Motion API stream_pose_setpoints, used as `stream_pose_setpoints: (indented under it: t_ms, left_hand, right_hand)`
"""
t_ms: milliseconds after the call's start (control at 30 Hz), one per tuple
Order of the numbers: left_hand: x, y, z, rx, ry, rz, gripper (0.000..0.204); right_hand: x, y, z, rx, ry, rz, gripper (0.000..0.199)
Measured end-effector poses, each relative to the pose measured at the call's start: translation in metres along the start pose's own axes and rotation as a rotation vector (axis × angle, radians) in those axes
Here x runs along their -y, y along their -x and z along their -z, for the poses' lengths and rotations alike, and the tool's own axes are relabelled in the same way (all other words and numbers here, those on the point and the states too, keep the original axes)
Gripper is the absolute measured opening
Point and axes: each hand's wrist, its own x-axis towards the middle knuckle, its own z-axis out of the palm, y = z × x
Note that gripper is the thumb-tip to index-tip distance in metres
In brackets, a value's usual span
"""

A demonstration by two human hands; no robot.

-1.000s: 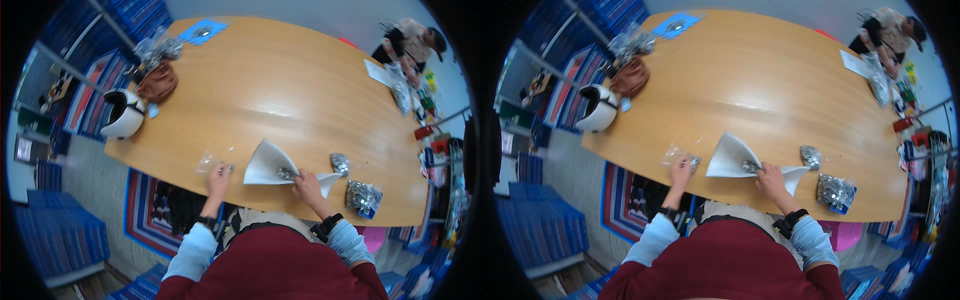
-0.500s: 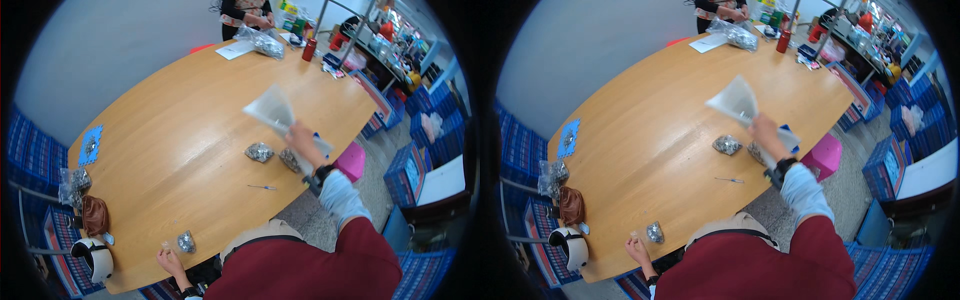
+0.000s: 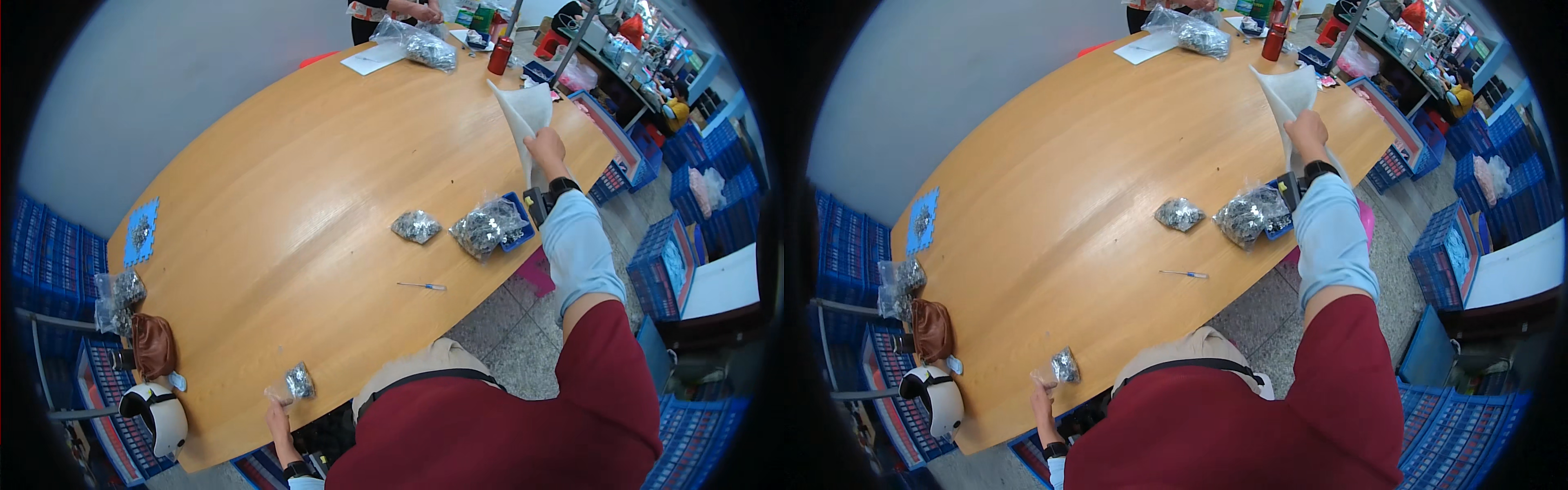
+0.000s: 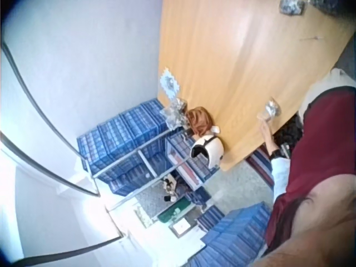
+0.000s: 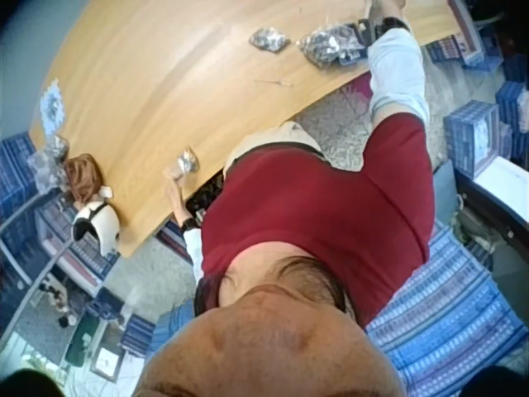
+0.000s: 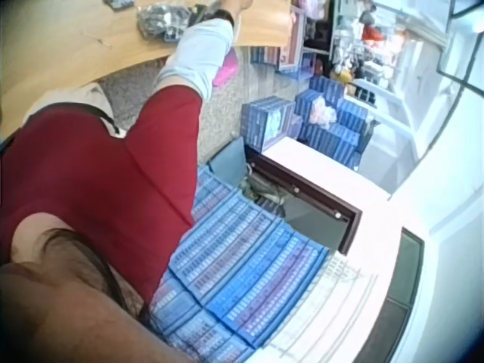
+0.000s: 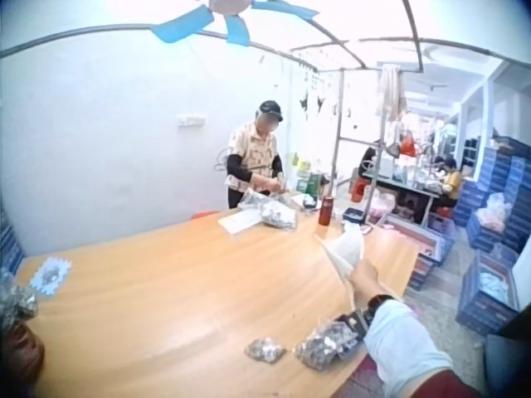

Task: Sorting small metal pins or clips from plastic bags into a blue bin and onto a workspace.

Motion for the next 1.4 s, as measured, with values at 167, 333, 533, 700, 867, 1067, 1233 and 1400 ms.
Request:
stream_pose_setpoints:
  t_ms: [167, 333, 533, 700, 867, 1067, 1233, 1400]
  left_hand:
    - [0.029, 0.011, 0.003, -0.005, 0.17, 0.153, 0.04]
    - [0.056, -0.009, -0.011, 0.137, 0.274, 0.205, 0.02]
    - [0.039, -0.011, -0.037, -0.243, 0.128, -0.124, 0.02]
    - [-0.016, 0.016, -0.042, -0.385, -0.038, -0.364, 0.026]
    - [-0.024, 0.027, -0.065, -0.386, 0.058, -0.423, 0.034]
    - [0.022, 0.016, -0.085, -0.352, 0.182, -0.269, 0.028]
    - [0.023, 0.032, -0.071, -0.354, -0.093, -0.327, 0.019]
    - [0.002, 0.027, -0.073, -0.238, -0.24, -0.501, 0.017]
  right_hand:
    - [0.02, 0.042, -0.031, -0.038, -0.199, 0.313, 0.034]
    - [0.054, 0.119, -0.041, 0.068, -0.301, 0.657, 0.02]
    - [0.13, 0.243, -0.035, 0.305, -0.514, 1.188, 0.021]
    - [0.193, 0.307, -0.003, 0.531, -0.541, 1.465, 0.016]
    - [0.21, 0.323, 0.008, 0.448, -0.619, 1.722, 0.011]
    - [0.206, 0.33, -0.017, 0.599, -0.599, 1.753, 0.008]
    - [0.199, 0.34, -0.004, 0.583, -0.536, 1.741, 0.012]
    - [0.181, 0.336, -0.011, 0.573, -0.545, 1.672, 0.013]
